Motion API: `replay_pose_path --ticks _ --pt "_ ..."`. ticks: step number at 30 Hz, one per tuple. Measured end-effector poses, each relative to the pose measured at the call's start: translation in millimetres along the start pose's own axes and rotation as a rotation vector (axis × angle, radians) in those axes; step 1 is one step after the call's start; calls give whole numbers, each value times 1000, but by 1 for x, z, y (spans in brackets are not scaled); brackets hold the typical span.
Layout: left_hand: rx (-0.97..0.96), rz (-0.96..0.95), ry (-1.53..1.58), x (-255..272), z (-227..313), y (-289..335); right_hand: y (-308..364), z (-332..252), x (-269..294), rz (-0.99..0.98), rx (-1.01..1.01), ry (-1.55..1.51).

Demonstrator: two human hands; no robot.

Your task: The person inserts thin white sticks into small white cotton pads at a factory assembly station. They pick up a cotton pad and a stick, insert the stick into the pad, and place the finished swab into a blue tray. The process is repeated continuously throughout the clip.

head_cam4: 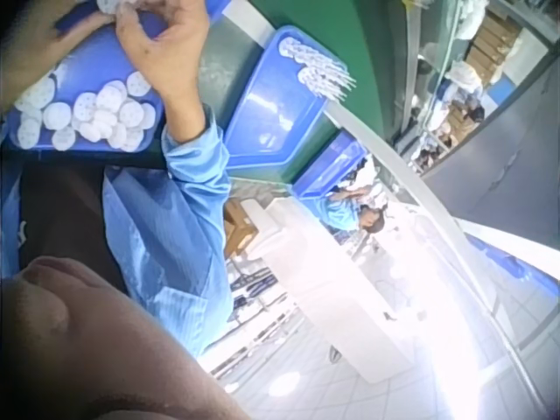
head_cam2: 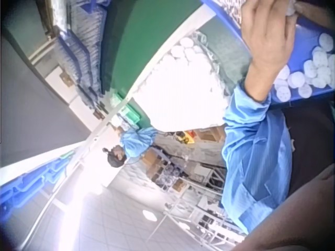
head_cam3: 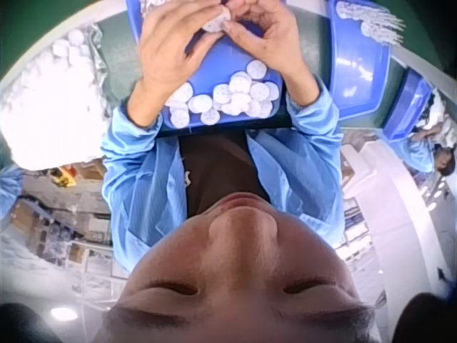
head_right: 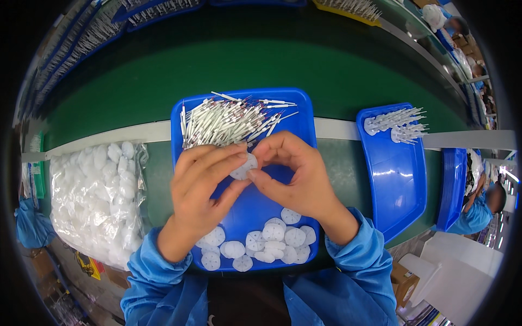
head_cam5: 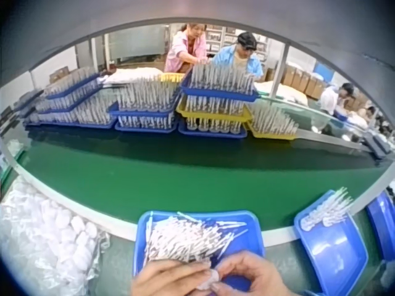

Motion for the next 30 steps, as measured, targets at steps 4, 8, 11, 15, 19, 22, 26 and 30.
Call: replay_pose_path --ticks 4,8,11,15,19,22,26,30 --pt "-2 -87 47 -2 1 1 14 -4 6 71 -107 59" --pt "11 -209 157 -5 2 2 24 -12 10 122 -153 106" --pt "66 -337 265 3 -5 -1 6 -30 23 -32 -102 543" --pt "284 -145 569 8 -22 -3 -34 -19 25 -245 432 1220" --pt "586 -159 708 8 -31 2 -38 -6 9 -565 530 1504" --pt "734 -230 763 5 -38 5 -49 -8 7 -584 631 1552" --pt "714 -224 854 2 -42 6 -52 -19 9 -339 369 1079" --pt "618 -266 732 -5 -35 2 -22 -12 19 65 226 319"
Point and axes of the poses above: each hand's wrist, its own y-axis away from the middle knuckle, its own x-axis out of the back of the hand, z = x × y, the point moved 4 cm from there along -y, towards the middle knuckle, and after that the axes turned 15 degrees about x, right-handed, at the moved point
